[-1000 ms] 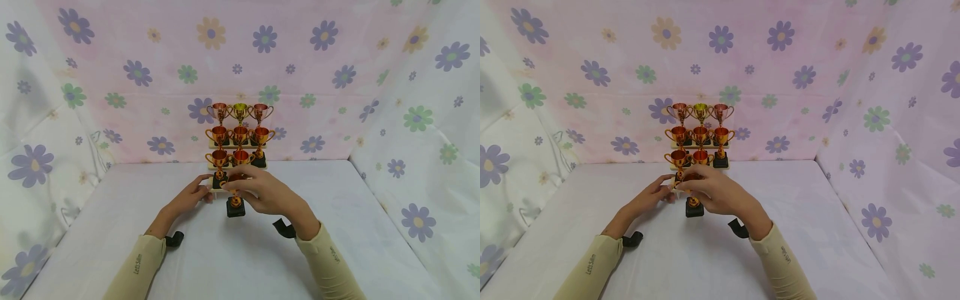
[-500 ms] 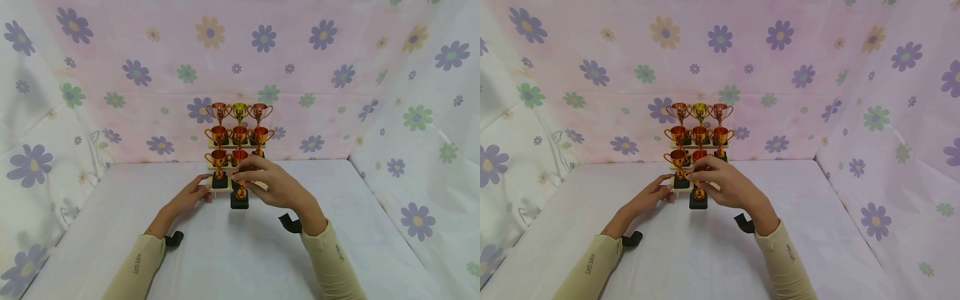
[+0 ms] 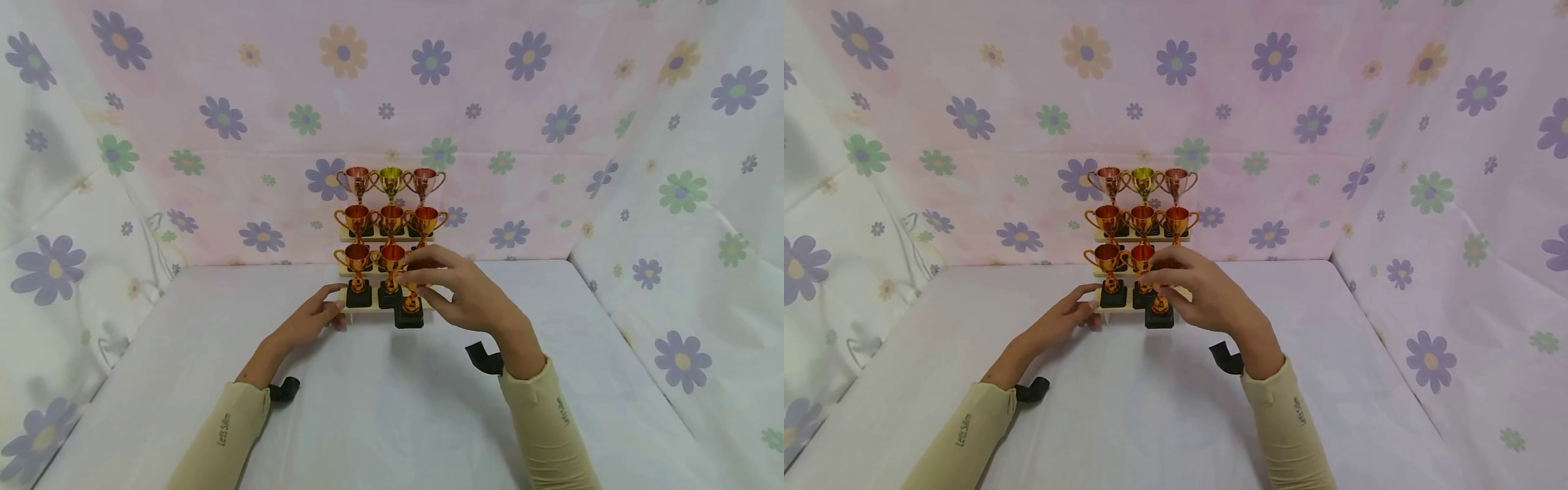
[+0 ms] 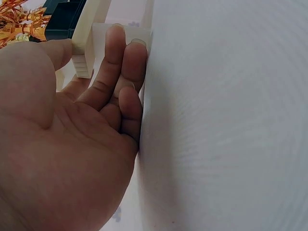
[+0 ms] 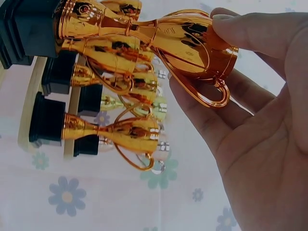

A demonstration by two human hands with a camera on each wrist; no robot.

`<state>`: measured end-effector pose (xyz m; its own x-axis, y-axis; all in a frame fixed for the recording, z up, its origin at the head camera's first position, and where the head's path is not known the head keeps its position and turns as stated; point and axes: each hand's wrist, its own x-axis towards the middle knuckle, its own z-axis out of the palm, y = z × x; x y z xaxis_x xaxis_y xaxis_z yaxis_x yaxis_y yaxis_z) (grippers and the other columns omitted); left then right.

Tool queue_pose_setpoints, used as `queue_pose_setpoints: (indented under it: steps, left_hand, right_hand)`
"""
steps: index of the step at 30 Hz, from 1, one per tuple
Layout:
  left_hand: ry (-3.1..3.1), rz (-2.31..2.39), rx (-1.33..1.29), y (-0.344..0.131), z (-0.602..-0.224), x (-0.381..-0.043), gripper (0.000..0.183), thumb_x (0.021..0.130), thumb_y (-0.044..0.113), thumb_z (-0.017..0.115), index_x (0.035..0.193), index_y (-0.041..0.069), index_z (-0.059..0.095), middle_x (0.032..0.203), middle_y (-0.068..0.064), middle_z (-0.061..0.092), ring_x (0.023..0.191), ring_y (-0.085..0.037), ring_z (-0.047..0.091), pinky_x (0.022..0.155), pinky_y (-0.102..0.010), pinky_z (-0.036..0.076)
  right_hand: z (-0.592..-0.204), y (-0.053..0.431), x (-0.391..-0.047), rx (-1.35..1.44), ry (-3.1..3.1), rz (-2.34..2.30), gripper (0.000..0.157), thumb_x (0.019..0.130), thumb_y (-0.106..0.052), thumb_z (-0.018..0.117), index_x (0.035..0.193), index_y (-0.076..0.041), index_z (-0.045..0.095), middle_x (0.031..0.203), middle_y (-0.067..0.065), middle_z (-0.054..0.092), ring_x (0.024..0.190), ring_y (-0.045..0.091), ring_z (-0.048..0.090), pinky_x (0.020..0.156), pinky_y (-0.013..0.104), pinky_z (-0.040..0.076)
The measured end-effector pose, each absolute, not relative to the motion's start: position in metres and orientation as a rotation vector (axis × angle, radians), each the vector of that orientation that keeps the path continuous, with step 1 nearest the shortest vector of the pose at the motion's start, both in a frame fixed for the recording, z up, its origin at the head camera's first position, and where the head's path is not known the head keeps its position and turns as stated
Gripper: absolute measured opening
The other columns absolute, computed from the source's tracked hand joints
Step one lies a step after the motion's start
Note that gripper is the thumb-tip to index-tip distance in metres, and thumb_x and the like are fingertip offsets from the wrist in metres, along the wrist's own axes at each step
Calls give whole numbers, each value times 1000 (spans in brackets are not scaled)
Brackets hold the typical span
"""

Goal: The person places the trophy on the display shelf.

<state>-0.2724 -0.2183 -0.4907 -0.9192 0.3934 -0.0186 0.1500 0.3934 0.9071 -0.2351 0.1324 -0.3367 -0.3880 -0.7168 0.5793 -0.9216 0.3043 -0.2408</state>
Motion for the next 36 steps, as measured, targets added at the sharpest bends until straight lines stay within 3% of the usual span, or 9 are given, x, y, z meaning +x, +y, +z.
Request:
queue_pose_setpoints:
  steps: [10,22,36]
  left_hand:
    - [2412,1538,463,-218,-490,-271,55,114,34,48,164,17,33,104,-13,75,96,-28,70,102,-51,48]
    - [2426,1512,452,-220,-493,-273,54,114,37,47,164,21,34,104,-9,75,95,-23,70,99,-44,50]
    - [2413,1516,446,-219,-490,-272,55,114,34,47,164,18,33,104,-12,75,97,-27,69,103,-52,47]
  right_hand:
    - [-336,138,-238,1396,-2221,792,32,98,-2,72,129,-13,74,134,11,64,109,20,64,80,37,55]
    - [-339,142,-244,1288,-2263,812,35,95,0,75,128,-8,70,137,9,64,122,22,63,97,38,56]
    - [-348,148,-256,1189,-2266,837,37,94,2,75,130,-3,68,137,11,64,128,26,61,103,43,54]
